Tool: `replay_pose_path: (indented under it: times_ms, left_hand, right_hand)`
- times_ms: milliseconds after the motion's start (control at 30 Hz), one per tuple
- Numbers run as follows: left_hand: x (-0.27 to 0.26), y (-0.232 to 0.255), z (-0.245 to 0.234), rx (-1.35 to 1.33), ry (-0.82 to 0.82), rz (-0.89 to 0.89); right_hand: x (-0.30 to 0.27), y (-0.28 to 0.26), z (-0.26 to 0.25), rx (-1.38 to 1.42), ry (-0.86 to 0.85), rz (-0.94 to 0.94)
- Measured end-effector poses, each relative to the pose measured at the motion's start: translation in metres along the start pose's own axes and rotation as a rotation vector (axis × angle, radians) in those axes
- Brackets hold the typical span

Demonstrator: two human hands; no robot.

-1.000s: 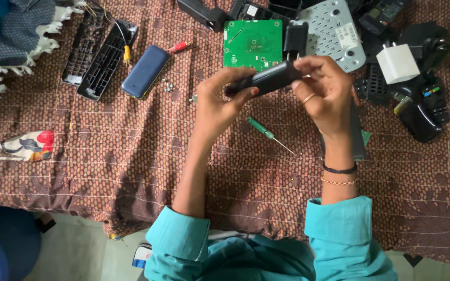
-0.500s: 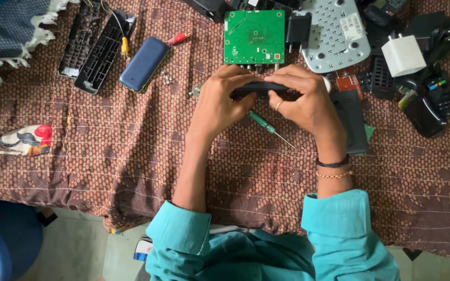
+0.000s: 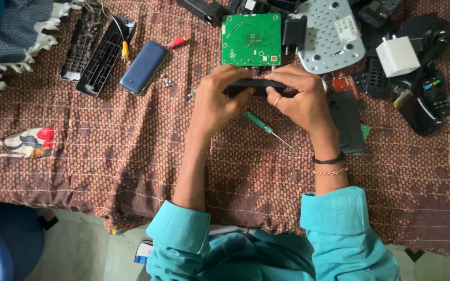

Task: The person disassembles and reassembles small electronic devices, including a black remote control and a black power adapter, using a green screwdriver. They remove screws, open the casings, and handle internal components on a patterned table.

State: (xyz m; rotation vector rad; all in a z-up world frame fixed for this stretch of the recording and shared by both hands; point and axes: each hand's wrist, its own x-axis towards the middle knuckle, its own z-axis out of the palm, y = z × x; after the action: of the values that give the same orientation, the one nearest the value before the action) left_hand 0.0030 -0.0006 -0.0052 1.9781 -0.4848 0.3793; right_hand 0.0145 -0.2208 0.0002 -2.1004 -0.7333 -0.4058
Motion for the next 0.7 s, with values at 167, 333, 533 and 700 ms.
replay_pose_path:
  times_ms: [167, 333, 533, 700]
  left_hand:
    - [0.003, -0.010, -0.004, -0.361, 0.156, -0.046]
    - [-0.001, -0.011, 0.000, -0.633, 0.096, -0.071]
    - [-0.003, -0.005, 0.005, -0.573, 0.058, 0.022]
    - [-0.001, 0.006, 0.002, -0.491, 0.086, -0.015]
  right_hand:
    - [0.000, 0.008, -0.003, 0.401, -0.010, 0.141]
    - [0.003, -0.010, -0.002, 0.294, -0.047, 0.091]
    - [0.004, -0.028, -0.002, 0.203, 0.024, -0.016]
    - [0.004, -0.035, -0.003, 0.169, 0.039, -0.031]
